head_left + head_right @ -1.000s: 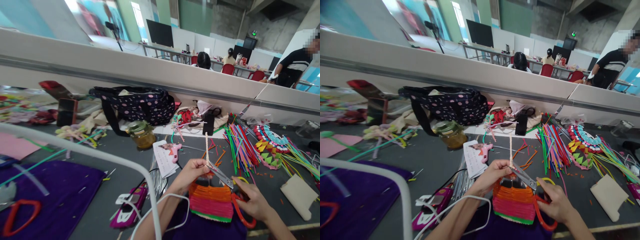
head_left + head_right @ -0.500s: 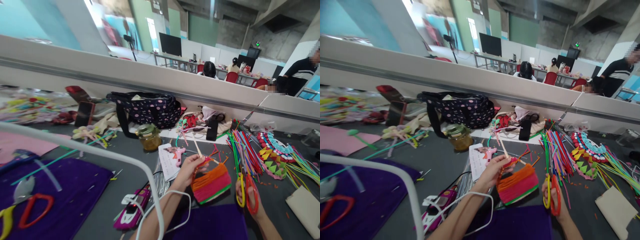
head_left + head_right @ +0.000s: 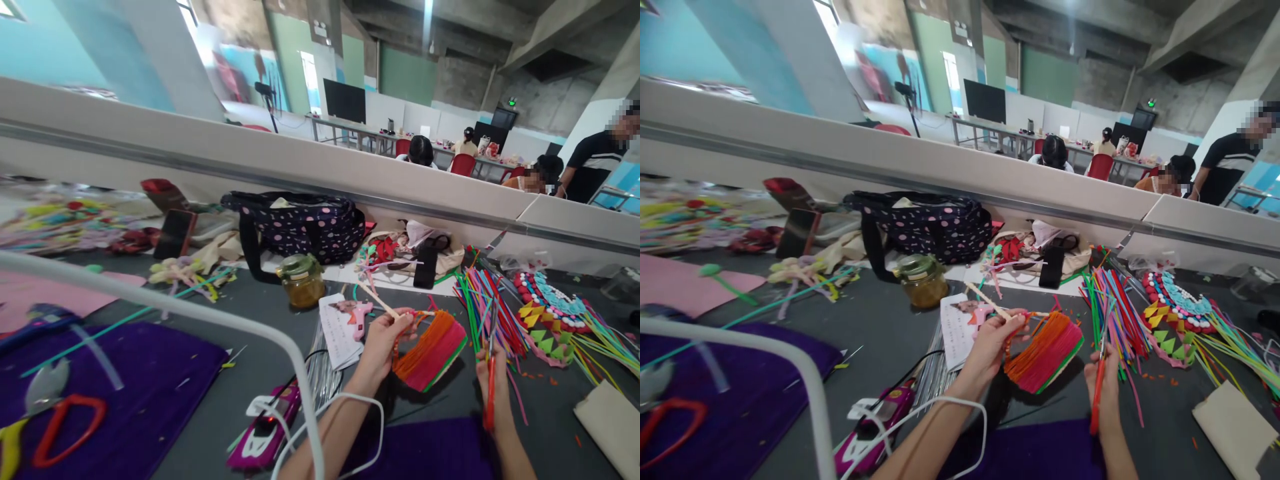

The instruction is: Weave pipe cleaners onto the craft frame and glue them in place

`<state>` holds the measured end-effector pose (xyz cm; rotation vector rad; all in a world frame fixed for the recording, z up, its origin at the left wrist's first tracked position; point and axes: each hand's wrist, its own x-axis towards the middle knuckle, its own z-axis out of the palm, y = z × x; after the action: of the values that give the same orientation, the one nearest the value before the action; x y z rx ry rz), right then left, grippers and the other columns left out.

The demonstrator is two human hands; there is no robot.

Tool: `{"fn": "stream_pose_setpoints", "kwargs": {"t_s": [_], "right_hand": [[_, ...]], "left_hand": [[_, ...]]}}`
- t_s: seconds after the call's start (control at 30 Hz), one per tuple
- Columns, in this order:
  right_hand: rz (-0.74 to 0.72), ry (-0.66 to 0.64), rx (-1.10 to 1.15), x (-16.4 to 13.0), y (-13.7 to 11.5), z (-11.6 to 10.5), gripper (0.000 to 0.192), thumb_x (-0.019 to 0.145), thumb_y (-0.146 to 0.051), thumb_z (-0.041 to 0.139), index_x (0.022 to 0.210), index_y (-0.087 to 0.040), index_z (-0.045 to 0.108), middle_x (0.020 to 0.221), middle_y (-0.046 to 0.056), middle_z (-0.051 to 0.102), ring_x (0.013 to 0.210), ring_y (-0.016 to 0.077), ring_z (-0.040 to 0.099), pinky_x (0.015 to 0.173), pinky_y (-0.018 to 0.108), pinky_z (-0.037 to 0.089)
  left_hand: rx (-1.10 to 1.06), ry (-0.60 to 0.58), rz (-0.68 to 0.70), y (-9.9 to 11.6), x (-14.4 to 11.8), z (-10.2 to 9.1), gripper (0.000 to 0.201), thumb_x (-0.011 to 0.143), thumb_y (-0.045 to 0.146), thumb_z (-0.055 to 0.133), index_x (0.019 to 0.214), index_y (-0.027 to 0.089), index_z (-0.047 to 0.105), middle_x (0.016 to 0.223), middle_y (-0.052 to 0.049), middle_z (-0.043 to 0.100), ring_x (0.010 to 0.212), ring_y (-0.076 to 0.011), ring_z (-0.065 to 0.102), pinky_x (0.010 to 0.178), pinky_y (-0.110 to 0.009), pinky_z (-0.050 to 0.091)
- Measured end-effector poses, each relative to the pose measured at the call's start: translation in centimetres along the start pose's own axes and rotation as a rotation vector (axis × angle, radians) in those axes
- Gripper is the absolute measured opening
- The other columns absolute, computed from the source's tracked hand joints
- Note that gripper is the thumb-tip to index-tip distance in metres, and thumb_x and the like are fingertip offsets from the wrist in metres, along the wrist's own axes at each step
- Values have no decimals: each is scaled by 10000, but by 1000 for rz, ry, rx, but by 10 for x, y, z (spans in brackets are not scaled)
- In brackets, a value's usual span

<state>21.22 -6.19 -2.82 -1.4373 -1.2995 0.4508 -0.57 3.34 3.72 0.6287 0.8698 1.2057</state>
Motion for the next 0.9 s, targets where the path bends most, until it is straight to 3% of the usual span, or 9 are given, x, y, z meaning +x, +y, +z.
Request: {"fn": "stream_pose_setpoints", "kwargs": {"t_s": [0.07,0.2,0.33,0.57,0.9], "right_hand": [[-73,-16,-144,9,-16,-15,470,851,-483,500,1229,-235,371,982,46,533,849,184,570,752,326,500],[-237,-274,-357,30,-53,-38,451,772,-419,646,1133,-226,458,984,57,555,847,200,551,754,327,477],[-415,-381,-532,41,-74,-38,383,778,-380,639,1091,-208,501,942,76,572,867,233,555,747,344,460],[-422,-480,-651,34,-85,-30,385,776,-390,629,1095,-204,520,901,62,585,809,221,580,692,324,464],[-456,-482,-660,32,-80,-36,371,789,-429,621,1069,-203,533,861,57,596,750,206,588,660,305,460]], "left_hand": [[98,-51,40,5,-4,0,272,579,261,794,787,123,686,659,-17,651,607,-139,609,569,-259,537],[249,-122,89,16,-14,1,243,593,300,776,754,132,703,612,-20,643,594,-154,597,568,-267,512],[325,-170,130,25,-25,4,206,604,286,758,730,131,707,575,-19,639,555,-143,577,556,-249,468],[303,-212,97,28,-38,13,106,581,143,686,686,141,697,631,-14,667,589,-140,588,610,-246,468],[306,-263,61,28,-39,16,84,587,141,698,670,153,703,651,-14,690,635,-153,621,657,-248,488]]}}
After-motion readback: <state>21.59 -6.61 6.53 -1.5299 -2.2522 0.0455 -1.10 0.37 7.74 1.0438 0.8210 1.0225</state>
